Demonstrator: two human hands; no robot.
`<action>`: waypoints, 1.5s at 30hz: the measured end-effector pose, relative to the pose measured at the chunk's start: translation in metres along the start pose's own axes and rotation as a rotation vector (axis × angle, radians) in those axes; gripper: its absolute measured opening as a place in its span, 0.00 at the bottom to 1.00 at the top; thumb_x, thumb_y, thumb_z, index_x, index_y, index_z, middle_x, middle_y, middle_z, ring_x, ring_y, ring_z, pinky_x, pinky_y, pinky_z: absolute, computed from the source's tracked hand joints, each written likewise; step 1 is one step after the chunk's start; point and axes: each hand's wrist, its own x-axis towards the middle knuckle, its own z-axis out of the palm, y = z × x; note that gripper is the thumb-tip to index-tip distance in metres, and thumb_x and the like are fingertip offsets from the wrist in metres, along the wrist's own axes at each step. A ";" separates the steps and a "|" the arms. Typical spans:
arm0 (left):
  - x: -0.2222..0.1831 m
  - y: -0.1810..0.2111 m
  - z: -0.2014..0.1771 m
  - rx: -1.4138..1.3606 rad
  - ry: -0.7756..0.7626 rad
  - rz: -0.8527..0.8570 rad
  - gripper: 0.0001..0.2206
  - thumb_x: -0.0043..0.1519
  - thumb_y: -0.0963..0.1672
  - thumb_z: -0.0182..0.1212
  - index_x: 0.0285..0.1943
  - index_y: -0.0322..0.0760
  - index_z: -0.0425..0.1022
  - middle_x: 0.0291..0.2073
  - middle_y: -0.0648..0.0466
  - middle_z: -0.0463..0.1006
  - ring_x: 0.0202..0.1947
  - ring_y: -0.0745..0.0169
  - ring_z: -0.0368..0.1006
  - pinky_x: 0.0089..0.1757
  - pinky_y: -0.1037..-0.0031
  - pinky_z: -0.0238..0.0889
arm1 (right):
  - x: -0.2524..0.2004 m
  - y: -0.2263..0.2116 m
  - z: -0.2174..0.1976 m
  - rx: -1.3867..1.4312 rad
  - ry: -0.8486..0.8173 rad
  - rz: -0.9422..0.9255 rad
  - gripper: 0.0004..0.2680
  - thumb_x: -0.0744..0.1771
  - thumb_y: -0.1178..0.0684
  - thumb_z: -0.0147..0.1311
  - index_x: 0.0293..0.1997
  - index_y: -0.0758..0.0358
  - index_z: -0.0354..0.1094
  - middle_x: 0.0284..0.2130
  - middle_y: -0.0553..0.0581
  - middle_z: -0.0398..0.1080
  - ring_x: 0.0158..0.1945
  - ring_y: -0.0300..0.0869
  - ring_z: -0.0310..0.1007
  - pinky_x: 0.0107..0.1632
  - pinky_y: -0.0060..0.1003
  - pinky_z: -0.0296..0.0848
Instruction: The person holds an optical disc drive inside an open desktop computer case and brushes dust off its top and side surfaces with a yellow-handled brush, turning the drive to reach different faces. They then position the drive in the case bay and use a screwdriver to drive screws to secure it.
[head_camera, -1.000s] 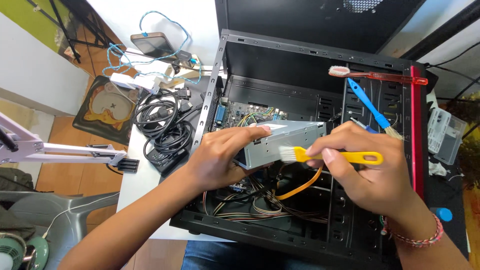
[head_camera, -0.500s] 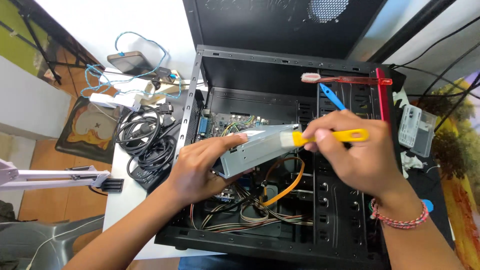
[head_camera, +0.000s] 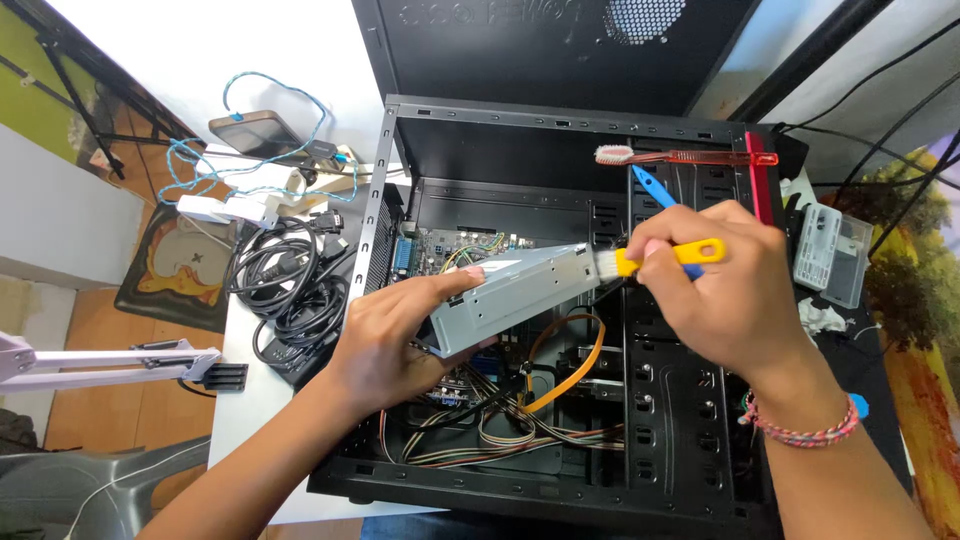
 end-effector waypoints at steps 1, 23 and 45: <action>-0.001 0.001 -0.001 -0.001 -0.002 0.000 0.27 0.51 0.43 0.78 0.59 0.32 0.73 0.50 0.46 0.82 0.45 0.54 0.83 0.47 0.69 0.77 | 0.000 -0.002 -0.001 0.000 0.000 0.002 0.05 0.68 0.57 0.53 0.34 0.61 0.76 0.24 0.51 0.74 0.31 0.42 0.71 0.42 0.39 0.71; -0.005 -0.006 0.000 0.008 -0.049 0.070 0.28 0.47 0.38 0.69 0.60 0.30 0.73 0.54 0.46 0.81 0.56 0.49 0.80 0.57 0.64 0.73 | 0.003 -0.004 0.000 0.062 0.046 0.089 0.07 0.70 0.54 0.48 0.40 0.63 0.73 0.29 0.52 0.74 0.34 0.40 0.73 0.42 0.37 0.71; 0.007 0.005 -0.001 0.149 -0.054 0.457 0.12 0.67 0.41 0.59 0.57 0.31 0.77 0.55 0.48 0.82 0.56 0.56 0.80 0.58 0.64 0.73 | 0.009 -0.004 0.019 0.391 -0.060 0.222 0.10 0.73 0.56 0.39 0.56 0.68 0.67 0.38 0.59 0.76 0.37 0.46 0.74 0.44 0.39 0.75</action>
